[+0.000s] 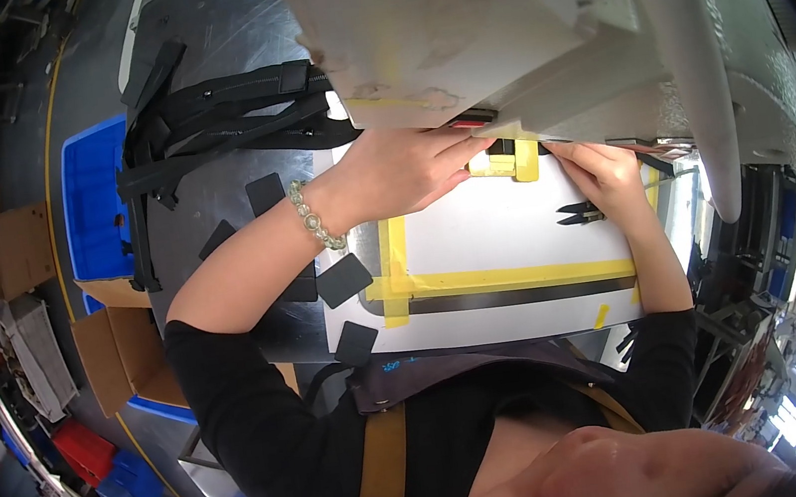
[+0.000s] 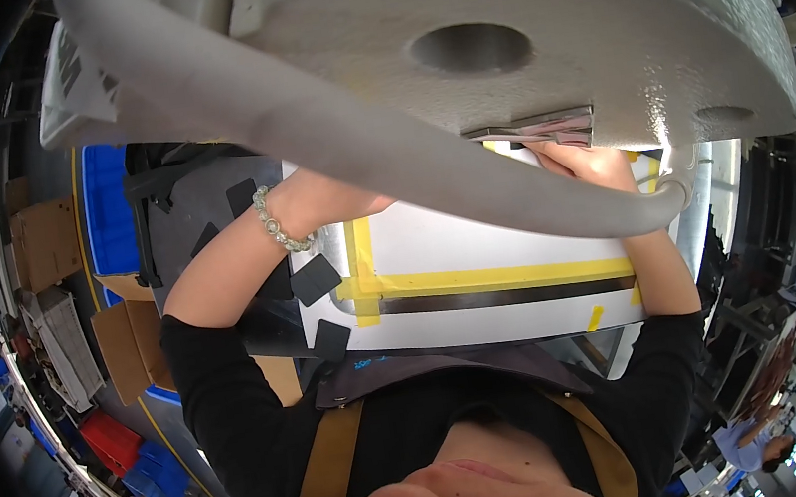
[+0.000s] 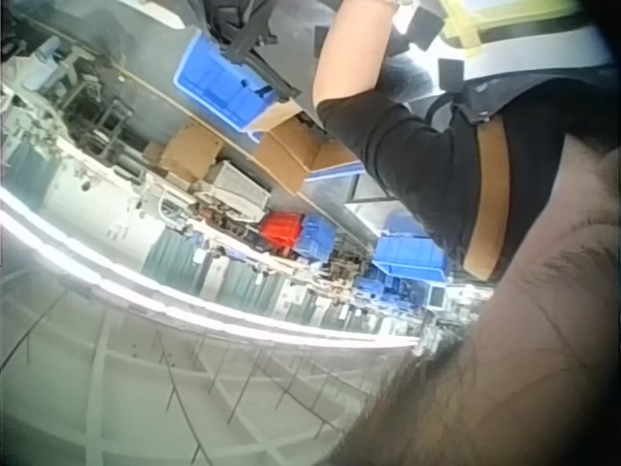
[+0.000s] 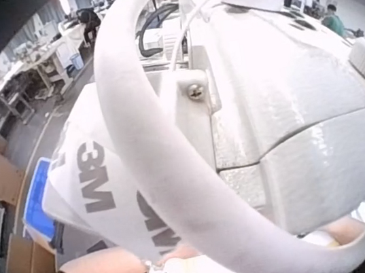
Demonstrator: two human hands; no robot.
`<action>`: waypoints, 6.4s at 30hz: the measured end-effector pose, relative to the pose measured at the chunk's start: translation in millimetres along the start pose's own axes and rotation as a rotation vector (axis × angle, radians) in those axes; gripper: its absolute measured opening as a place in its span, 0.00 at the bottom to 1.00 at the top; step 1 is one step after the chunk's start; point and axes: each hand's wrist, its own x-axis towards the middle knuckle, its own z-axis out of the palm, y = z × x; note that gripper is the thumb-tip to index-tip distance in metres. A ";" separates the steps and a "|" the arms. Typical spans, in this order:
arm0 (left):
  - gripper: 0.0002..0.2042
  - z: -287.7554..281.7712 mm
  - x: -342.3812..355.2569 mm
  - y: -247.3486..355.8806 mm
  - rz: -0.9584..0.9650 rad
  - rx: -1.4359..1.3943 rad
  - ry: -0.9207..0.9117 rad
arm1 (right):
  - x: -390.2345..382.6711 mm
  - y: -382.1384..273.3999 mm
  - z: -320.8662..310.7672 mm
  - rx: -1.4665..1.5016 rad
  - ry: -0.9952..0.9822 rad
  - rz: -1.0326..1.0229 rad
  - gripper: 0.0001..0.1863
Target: Sewing and folding black nylon straps using a specialized sewing machine workstation.
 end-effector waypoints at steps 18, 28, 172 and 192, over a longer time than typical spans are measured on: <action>0.20 -0.9 0.3 -1.1 0.033 0.027 0.011 | 0.9 -2.3 -0.2 0.015 -0.012 0.038 0.13; 0.20 -2.3 0.0 0.1 0.033 0.020 0.012 | 12.2 -11.6 -8.0 -0.026 -0.062 -0.248 0.17; 0.24 4.6 9.0 16.8 -0.188 0.125 -0.224 | 14.6 -13.8 7.4 -0.098 -0.006 -0.318 0.18; 0.26 11.5 15.1 24.3 -0.061 0.466 -0.045 | 18.9 -13.9 9.1 -0.199 0.046 -0.425 0.17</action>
